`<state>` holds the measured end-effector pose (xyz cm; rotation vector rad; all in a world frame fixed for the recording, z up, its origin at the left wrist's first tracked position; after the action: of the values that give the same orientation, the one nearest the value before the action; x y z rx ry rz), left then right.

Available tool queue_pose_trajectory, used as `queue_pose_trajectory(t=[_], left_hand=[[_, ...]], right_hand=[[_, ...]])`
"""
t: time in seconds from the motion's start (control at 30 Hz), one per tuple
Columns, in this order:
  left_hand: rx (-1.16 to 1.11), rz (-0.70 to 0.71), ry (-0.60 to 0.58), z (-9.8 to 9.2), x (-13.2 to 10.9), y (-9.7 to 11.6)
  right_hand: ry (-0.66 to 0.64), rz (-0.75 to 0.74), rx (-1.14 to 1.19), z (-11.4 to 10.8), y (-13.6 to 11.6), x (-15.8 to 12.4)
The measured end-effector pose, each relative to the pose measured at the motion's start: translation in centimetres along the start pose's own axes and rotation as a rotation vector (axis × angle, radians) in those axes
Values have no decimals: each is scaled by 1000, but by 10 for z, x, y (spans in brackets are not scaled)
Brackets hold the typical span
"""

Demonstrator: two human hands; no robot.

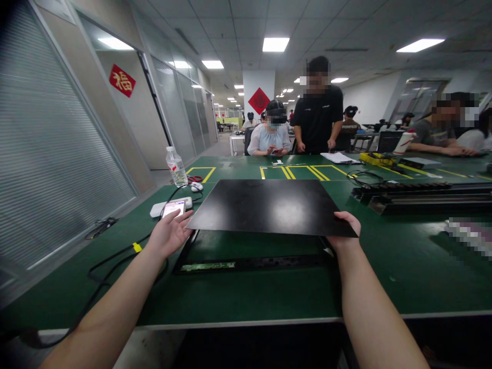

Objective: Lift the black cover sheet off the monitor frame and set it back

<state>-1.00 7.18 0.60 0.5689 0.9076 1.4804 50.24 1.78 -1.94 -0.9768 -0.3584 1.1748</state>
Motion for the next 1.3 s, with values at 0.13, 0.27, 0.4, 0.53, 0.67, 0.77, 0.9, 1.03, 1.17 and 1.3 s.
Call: queue_pose_trajectory(t=[0.13, 0.27, 0.4, 0.53, 0.67, 0.77, 0.9, 1.03, 1.17, 1.3], left_hand=[[-27, -16, -62, 5, -2, -1], [-4, 62, -105, 12, -6, 5], [8, 113, -87, 13, -8, 10], [16, 145, -123, 10, -7, 13], [-21, 215, -115, 6, -3, 16], [-64, 258, -98, 6, -2, 18], [-63, 286, -80, 6, -3, 20], [-26, 323, -67, 5, -5, 23], [-25, 342, -74, 5, -4, 24], [-29, 328, -69, 3, -2, 22]], right_hand=[[-5, 86, -114, 8, 5, -8], [-49, 164, -155, 19, 11, -14], [-78, 158, -157, 27, 14, -19], [-137, 113, -159, 33, 13, -23], [-167, 175, -190, 37, 18, -25], [-177, 266, -232, 40, 26, -28], [-168, 373, -295, 38, 37, -27], [-93, 309, -298, 26, 33, -12], [-37, 230, -279, 18, 25, -1], [110, 161, -347, 12, 21, -1]])
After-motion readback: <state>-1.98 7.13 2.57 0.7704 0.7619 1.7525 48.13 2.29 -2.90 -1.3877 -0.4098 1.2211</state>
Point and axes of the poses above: each hand's wrist, its own x-axis towards the middle knuckle, its own z-axis out of the palm, y = z × x, the point moved 7 cm from there along x, towards the middle knuckle, and after that the axes turned 11 degrees about z, right-handed, at the moved point
